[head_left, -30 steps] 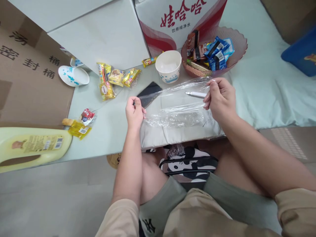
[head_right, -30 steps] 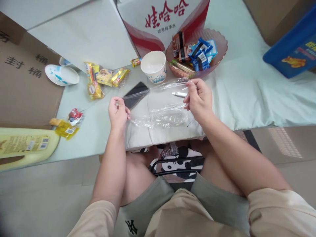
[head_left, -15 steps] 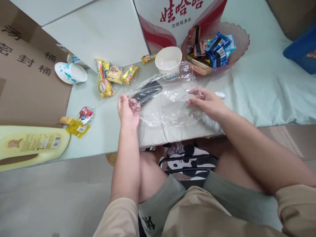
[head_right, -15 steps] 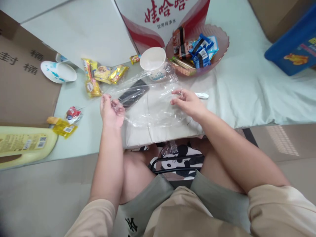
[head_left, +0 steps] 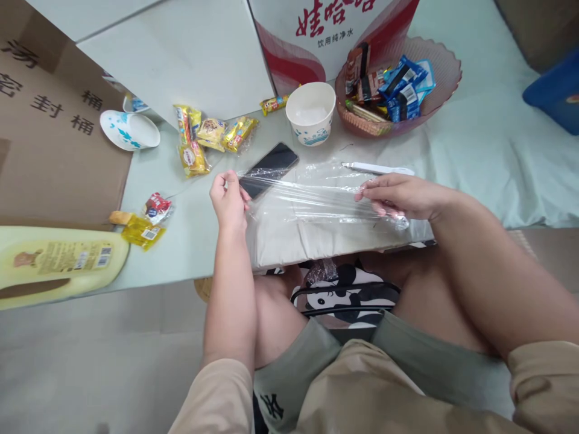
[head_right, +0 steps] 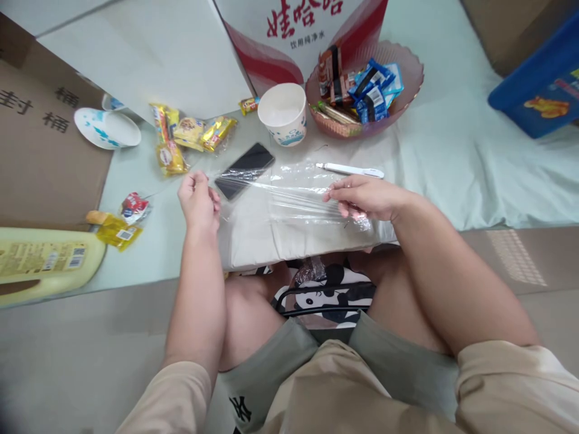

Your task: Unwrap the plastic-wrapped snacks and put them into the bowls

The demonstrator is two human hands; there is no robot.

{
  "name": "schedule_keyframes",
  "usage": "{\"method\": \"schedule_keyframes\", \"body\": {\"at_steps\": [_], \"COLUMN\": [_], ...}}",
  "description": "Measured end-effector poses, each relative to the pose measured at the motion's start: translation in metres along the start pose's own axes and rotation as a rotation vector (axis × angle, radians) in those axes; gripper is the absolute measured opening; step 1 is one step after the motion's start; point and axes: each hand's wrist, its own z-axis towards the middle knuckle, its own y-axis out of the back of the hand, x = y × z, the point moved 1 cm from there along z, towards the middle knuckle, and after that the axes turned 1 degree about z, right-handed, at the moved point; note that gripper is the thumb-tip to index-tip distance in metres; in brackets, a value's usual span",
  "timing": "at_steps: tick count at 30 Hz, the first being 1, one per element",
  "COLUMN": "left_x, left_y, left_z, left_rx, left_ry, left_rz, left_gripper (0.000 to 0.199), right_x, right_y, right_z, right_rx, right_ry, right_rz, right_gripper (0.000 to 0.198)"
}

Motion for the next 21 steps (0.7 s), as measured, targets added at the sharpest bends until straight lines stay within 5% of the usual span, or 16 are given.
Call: {"method": "schedule_keyframes", "body": {"at_steps": [7, 12, 17, 19, 21], "left_x": [-0.022, -0.030, -0.013, -0.005, -0.002], "left_y": [-0.009, -0.020, -0.029, -0.025, -0.019], "left_z": [-0.013, -0.029, -0.047, -0.047, -0.043], "left_rx": [0.057, 0.201, 0.505, 0.538, 0.485], "left_ry": [0.278, 0.482, 0.467, 0.433, 0.387], "left_rz": [-0.309, -0.534, -0.195, -0.045, -0.007], "left_gripper": [0.041, 0.077, 0.081, 0.091, 0.078], "right_x": [0.010, 0.022, 0.022, 0.019, 0.017], "right_y": [-0.015, -0.027, -0.025, -0.022, -0.019], "right_z": [-0.004, -0.007, -0.011, -0.013, -0.016], "right_rx": [-0.011, -0.242, -0.346, -0.406, -0.448], "right_ry": [0.141, 0.283, 0.374, 0.386, 0.376], "right_rz": [0.120, 0.324, 0.371, 0.363, 0.329], "right_gripper": [0.018, 0.011, 0.017, 0.018, 0.017]}}
